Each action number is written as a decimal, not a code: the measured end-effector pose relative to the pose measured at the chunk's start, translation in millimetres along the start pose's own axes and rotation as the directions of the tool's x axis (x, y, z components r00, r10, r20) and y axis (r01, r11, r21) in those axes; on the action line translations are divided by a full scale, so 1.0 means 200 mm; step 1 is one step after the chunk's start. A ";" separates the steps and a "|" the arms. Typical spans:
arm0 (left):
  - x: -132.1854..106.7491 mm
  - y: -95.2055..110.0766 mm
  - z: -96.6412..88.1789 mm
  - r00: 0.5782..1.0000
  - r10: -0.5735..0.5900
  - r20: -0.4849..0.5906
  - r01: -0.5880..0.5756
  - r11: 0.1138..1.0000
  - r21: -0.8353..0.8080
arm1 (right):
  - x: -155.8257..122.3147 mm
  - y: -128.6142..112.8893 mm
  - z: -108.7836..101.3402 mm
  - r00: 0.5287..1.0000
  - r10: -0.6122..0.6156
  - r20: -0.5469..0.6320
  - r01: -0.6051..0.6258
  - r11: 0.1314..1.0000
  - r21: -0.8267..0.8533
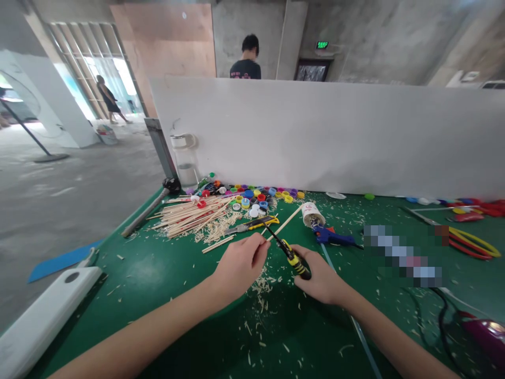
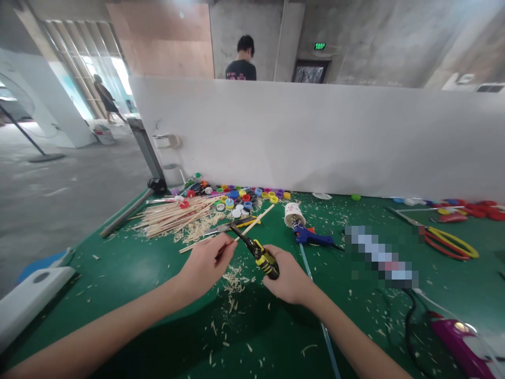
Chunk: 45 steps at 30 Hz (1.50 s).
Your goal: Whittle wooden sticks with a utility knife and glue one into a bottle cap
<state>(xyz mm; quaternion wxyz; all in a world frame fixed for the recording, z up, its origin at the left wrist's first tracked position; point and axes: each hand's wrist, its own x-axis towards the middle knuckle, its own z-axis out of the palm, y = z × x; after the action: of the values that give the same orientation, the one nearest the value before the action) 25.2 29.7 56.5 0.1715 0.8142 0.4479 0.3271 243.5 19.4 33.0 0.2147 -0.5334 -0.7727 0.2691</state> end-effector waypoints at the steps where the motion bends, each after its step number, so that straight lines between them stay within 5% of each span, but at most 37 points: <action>1: 0.00 0.00 0.00 1.000 0.006 0.000 -0.006 1.000 0.006 | 0.00 0.00 0.00 1.000 0.005 0.003 -0.005 1.000 -0.004; 16: 0.01 -0.04 0.01 0.999 0.031 -0.017 -0.029 0.995 0.093 | -0.04 0.05 0.01 0.999 0.048 0.009 -0.048 0.999 0.023; 25: 0.01 -0.02 -0.01 1.000 -0.009 -0.004 0.009 0.999 0.039 | -0.04 -0.02 -0.02 0.981 0.188 0.042 -0.192 0.975 0.109; 40: 0.00 0.01 -0.02 0.999 0.002 -0.045 0.003 0.995 0.102 | -0.01 -0.01 0.04 0.997 0.064 -0.037 -0.060 0.994 0.092; 45: 0.00 0.01 -0.02 0.999 -0.006 -0.039 0.010 0.993 0.115 | -0.02 -0.01 0.02 0.990 0.142 0.009 -0.142 0.982 0.126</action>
<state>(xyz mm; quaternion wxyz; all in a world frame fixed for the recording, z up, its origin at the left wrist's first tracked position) 23.1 29.5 60.8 0.1168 0.8146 0.4725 0.3156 240.7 13.7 31.1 0.2283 -0.5725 -0.7139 0.3323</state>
